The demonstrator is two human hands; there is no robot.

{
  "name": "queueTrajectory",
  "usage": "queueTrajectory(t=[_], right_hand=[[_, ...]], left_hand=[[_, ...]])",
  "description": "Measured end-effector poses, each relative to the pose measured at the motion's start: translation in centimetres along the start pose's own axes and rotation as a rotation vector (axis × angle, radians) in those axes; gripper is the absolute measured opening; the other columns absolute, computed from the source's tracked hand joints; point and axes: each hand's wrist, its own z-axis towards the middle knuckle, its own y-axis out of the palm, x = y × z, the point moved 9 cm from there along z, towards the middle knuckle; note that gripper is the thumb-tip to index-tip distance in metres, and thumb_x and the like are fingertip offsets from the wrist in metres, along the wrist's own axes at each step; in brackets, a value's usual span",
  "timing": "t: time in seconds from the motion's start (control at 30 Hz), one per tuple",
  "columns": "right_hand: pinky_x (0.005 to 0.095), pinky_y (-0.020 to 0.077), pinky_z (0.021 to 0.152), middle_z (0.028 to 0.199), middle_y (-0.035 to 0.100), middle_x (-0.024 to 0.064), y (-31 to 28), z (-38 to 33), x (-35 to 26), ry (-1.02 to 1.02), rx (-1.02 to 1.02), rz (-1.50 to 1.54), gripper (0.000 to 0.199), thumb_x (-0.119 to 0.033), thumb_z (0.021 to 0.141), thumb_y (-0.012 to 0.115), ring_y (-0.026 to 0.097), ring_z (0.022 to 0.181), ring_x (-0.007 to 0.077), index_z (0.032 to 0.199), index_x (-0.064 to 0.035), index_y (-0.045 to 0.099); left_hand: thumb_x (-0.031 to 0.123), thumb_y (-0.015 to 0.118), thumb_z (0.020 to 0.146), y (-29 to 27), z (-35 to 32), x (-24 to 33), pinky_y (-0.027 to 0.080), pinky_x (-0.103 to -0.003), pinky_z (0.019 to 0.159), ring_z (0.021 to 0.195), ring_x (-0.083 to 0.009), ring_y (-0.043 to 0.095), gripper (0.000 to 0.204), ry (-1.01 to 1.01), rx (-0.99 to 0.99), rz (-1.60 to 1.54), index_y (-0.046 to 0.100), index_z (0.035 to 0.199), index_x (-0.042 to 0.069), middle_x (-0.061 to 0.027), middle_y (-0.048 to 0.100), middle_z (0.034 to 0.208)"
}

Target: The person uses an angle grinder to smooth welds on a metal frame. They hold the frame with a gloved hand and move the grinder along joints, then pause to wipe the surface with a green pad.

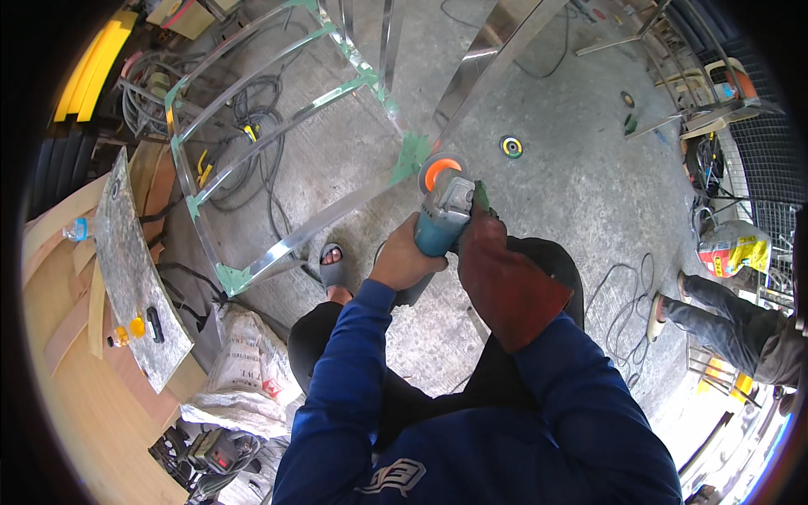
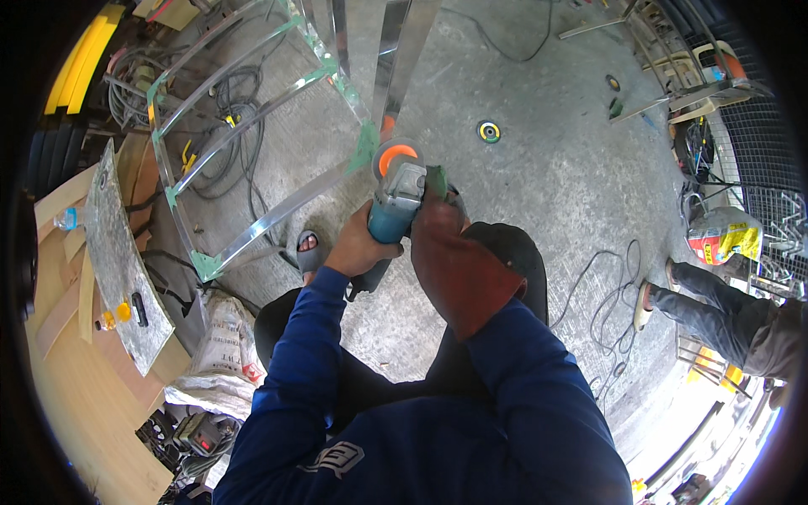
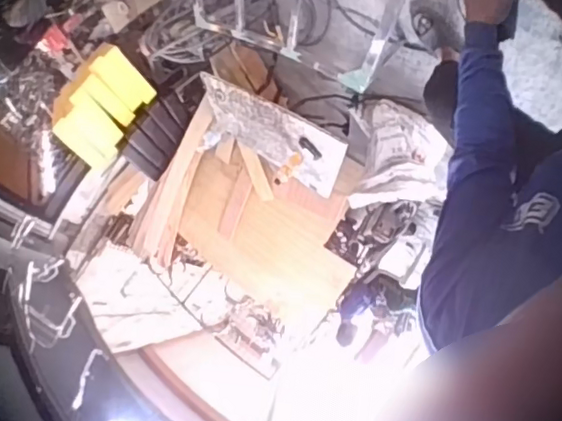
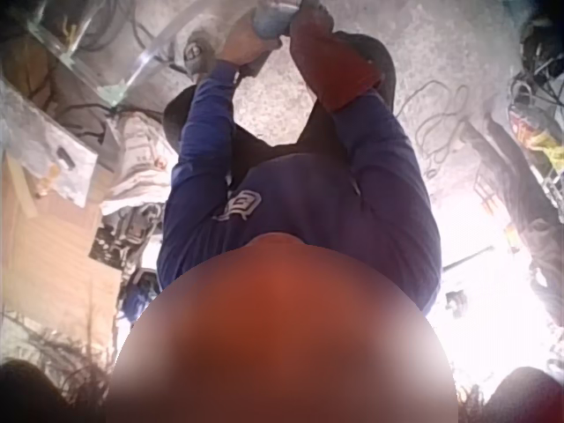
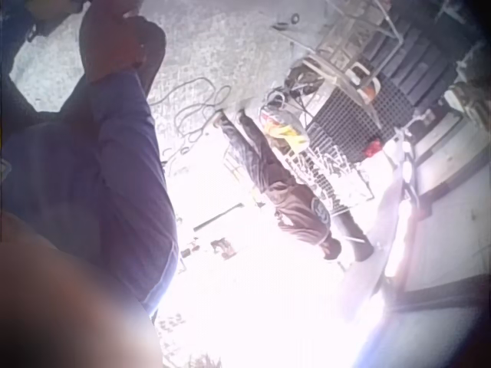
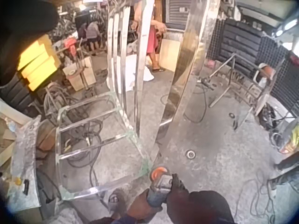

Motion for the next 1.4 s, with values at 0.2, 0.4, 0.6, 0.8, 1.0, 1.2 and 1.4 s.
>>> queueTrajectory(t=[0.2, 0.4, 0.6, 0.8, 1.0, 1.2, 1.4], right_hand=[[0.0465, 0.063, 0.084, 0.115, 0.073, 0.0104, -0.2, -0.4, -0.5, 0.015, 0.07, -0.015, 0.053, -0.055, 0.107, 0.057, 0.074, 0.096, 0.0239, 0.13, -0.009, 0.067], [0.0438, 0.0645, 0.073, 0.117, 0.074, 0.0099, 0.7, -0.8, -0.8, -0.046, -0.036, 0.011, 0.057, -0.059, 0.108, 0.052, 0.075, 0.094, 0.0244, 0.133, -0.0093, 0.067], [0.0441, 0.0646, 0.075, 0.117, 0.075, 0.0101, -0.9, 0.0, -0.5, -0.013, 0.124, -0.04, 0.057, -0.058, 0.108, 0.054, 0.076, 0.096, 0.0257, 0.133, -0.0087, 0.069], [0.0445, 0.0644, 0.077, 0.116, 0.076, 0.0116, -0.4, -0.1, -1.1, -0.016, 0.102, -0.081, 0.06, -0.06, 0.106, 0.056, 0.076, 0.094, 0.0265, 0.132, -0.0088, 0.071], [0.0466, 0.0622, 0.085, 0.122, 0.073, 0.0127, -0.5, -1.0, -1.6, -0.022, 0.139, -0.079, 0.058, -0.058, 0.108, 0.052, 0.074, 0.101, 0.028, 0.135, -0.0085, 0.068], [0.0473, 0.0611, 0.089, 0.125, 0.072, 0.0132, -1.2, 0.3, -1.3, 0.004, 0.132, -0.146, 0.058, -0.057, 0.109, 0.051, 0.073, 0.106, 0.0291, 0.137, -0.0078, 0.067], [0.0501, 0.0598, 0.094, 0.129, 0.071, 0.0139, -1.1, 1.6, 0.2, 0.054, 0.08, -0.1, 0.05, -0.048, 0.113, 0.048, 0.071, 0.111, 0.0317, 0.137, -0.0086, 0.065]], left_hand=[[0.025, 0.086, 0.061, -0.2, 0.0, 0.8, 0.057, -0.045, 0.093, 0.105, -0.041, 0.073, 0.076, 0.022, -0.021, -0.031, 0.06, 0.128, -0.002, -0.0266, 0.073, 0.112], [0.024, 0.086, 0.062, -0.1, -0.1, 1.0, 0.057, -0.045, 0.093, 0.105, -0.0407, 0.073, 0.075, -0.022, -0.019, 0.01, 0.06, 0.127, -0.002, -0.0263, 0.073, 0.11], [0.024, 0.085, 0.063, 0.0, 0.2, 1.1, 0.057, -0.045, 0.093, 0.105, -0.0406, 0.073, 0.074, -0.001, -0.028, 0.001, 0.06, 0.127, -0.003, -0.0261, 0.073, 0.111], [0.024, 0.085, 0.062, 0.0, -0.1, 1.6, 0.057, -0.046, 0.093, 0.103, -0.0425, 0.073, 0.075, 0.017, -0.007, -0.01, 0.06, 0.128, -0.002, -0.0271, 0.073, 0.11], [0.025, 0.085, 0.063, -0.1, 0.0, 1.4, 0.057, -0.047, 0.093, 0.104, -0.043, 0.073, 0.075, 0.0, -0.005, 0.03, 0.06, 0.129, -0.001, -0.0275, 0.074, 0.11], [0.025, 0.085, 0.063, -0.1, 0.1, 1.6, 0.057, -0.047, 0.092, 0.104, -0.0432, 0.073, 0.074, 0.009, -0.009, 0.033, 0.06, 0.127, -0.001, -0.0269, 0.074, 0.11], [0.026, 0.086, 0.063, 0.0, 0.1, 1.2, 0.057, -0.046, 0.092, 0.102, -0.0418, 0.073, 0.071, 0.009, -0.015, -0.021, 0.061, 0.125, 0.0, -0.0251, 0.074, 0.108]])
